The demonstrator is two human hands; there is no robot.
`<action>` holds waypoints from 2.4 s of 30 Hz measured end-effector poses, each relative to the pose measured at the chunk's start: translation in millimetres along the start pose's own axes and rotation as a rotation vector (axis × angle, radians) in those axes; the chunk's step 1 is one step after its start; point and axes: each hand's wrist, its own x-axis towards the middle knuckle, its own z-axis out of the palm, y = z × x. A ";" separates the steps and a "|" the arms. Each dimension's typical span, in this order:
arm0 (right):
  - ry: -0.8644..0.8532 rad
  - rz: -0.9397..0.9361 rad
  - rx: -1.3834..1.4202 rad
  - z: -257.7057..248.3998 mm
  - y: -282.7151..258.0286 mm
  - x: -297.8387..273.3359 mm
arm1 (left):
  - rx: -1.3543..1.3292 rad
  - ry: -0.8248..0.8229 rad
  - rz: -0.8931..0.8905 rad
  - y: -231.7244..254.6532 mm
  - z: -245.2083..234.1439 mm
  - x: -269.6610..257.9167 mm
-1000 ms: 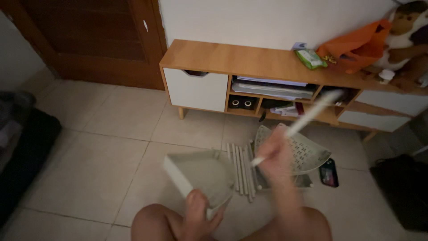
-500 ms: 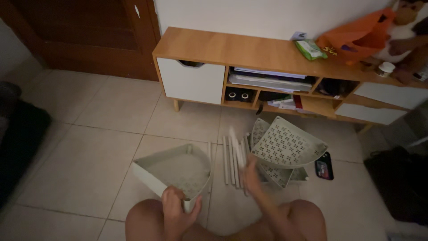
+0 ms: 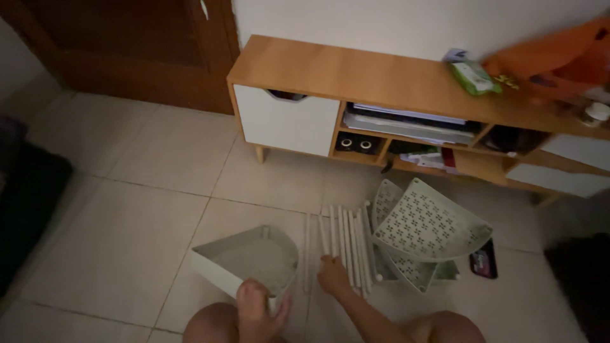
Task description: The person assembles a white corner shelf unit by inserting vertical poles into the holes of triangular perforated shelves and stacking them. They then attach a top shelf and a hanging rail to the poles, completing the structure.
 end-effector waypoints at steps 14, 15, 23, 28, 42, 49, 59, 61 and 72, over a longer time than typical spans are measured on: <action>0.059 -0.006 -0.173 -15.8 -1.4 -22.5 | 0.176 -0.138 0.007 -41.5 56.6 -2.0; 0.086 -0.016 -0.177 -12.2 2.0 -25.0 | 0.186 -0.165 -0.011 -49.3 62.1 -5.4; 0.076 -0.218 -0.166 10.4 28.4 -74.9 | 0.492 -0.802 -0.163 -98.8 118.8 -67.5; -0.011 -0.055 -0.153 5.9 39.5 -90.9 | 0.616 -1.101 -0.304 -92.9 129.5 -71.7; 0.165 -0.691 -0.117 50.2 -40.2 -52.2 | 0.701 -0.847 -0.515 -186.3 80.4 -73.4; 0.055 -0.662 -0.351 58.6 -53.5 -61.6 | 0.715 -1.213 -0.625 -173.8 70.1 -68.1; -0.058 -0.594 -0.366 2.4 -12.1 -17.0 | 0.599 -0.892 -0.914 -176.8 60.6 -56.3; -0.052 -0.591 -0.470 -10.4 -14.8 -9.3 | 0.606 -0.979 -0.946 -176.4 58.0 -50.9; 0.265 -0.132 -0.230 -29.1 1.8 -7.6 | 0.600 -1.199 -0.651 -157.9 54.1 -49.4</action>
